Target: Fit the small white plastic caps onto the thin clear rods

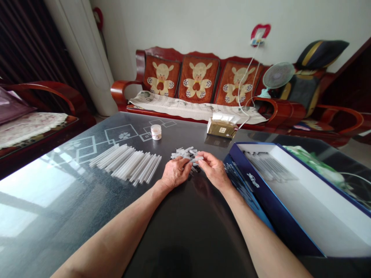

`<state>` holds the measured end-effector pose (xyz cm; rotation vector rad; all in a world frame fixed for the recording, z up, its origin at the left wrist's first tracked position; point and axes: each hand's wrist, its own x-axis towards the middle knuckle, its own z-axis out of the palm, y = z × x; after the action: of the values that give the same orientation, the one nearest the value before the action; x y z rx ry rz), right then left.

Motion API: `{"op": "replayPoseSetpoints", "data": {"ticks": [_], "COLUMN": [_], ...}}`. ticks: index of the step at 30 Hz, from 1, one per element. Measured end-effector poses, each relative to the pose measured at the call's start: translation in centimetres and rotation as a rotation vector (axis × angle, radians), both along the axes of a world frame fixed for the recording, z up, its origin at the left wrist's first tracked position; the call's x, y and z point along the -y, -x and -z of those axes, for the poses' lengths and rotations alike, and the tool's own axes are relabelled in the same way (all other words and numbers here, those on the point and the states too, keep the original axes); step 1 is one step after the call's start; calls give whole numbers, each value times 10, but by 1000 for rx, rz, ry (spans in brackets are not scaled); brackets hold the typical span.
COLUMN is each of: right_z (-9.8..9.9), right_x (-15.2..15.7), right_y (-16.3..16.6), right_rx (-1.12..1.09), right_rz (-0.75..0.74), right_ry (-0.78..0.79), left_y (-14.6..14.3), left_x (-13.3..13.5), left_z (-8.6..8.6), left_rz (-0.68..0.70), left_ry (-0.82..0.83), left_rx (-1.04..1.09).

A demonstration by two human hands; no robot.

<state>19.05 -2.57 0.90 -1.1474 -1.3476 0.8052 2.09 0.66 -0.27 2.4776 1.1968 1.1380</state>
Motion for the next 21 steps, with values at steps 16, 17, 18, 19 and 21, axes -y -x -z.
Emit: {"op": "replayPoseSetpoints", "data": {"ticks": [16,17,18,19,21], "right_z": [-15,-16,-17,-18,-19], "right_x": [8,8,8,9,9], "right_y": [-15,-15,-15,-15,-14], "right_rx": [528,546,566,585,612], "right_rz": [54,53,47,38,27], "right_ry": [-154,-165,-182,-200,-225], "left_y": [3,3,3,3,3], "left_x": [2,2,2,2,1], "left_z": [-4,-5,-5,-5,-4], "left_rz": [61,65,69,73,83], "left_ry": [-4,-12,-18,-22,-29], "left_rx": [-85,-87,-90,-96,-111]}}
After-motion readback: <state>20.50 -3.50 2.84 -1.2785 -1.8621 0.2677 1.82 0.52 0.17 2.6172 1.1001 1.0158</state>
